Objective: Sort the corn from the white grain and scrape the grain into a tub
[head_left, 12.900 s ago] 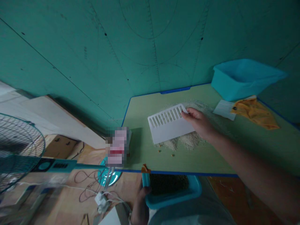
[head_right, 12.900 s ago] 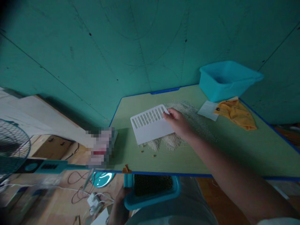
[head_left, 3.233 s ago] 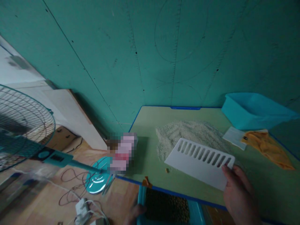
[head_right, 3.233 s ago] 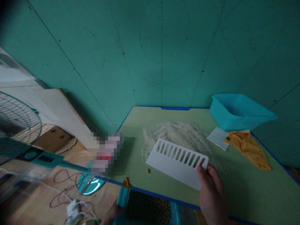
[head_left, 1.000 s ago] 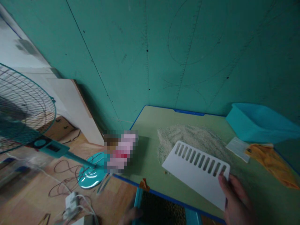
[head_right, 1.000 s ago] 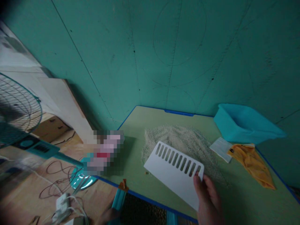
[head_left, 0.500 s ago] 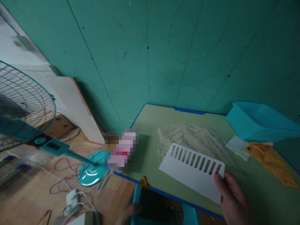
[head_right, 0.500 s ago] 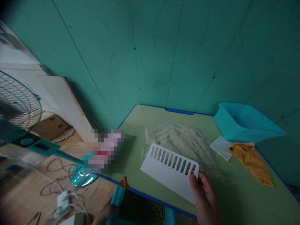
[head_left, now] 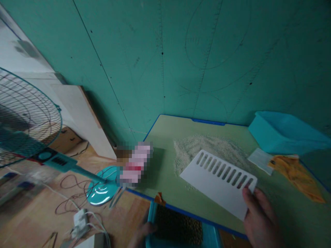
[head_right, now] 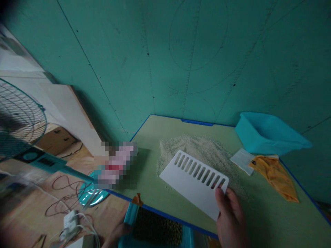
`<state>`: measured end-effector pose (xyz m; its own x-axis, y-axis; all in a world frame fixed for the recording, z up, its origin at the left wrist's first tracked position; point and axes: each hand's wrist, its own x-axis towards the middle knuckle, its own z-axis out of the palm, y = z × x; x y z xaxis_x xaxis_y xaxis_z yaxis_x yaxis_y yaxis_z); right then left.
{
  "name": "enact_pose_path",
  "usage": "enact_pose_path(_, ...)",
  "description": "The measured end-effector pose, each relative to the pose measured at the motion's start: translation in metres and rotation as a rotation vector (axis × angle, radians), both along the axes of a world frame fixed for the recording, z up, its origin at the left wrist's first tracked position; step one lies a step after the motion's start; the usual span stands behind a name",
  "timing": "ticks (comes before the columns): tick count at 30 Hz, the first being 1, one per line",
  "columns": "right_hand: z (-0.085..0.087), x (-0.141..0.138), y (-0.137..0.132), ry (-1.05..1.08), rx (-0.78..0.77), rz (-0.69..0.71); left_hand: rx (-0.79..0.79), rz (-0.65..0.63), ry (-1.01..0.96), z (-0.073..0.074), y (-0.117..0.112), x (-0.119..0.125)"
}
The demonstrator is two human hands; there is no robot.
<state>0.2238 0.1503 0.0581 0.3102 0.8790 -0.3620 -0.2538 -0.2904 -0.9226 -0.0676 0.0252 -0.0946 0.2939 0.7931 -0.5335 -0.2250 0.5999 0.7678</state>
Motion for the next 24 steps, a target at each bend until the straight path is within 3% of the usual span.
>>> enact_pose_path(13,-0.004,0.000,0.002,0.029,0.109,-0.026,-0.051,0.089,0.013,-0.008,-0.001,0.000)
enact_pose_path(18,-0.009,0.002,0.002,0.004,0.087,0.011,-0.037,0.152,0.049,0.007,-0.007,-0.002)
enact_pose_path(24,-0.011,0.008,0.003,-0.136,0.179,0.002,-0.026,0.249,0.128,0.031,-0.022,-0.012)
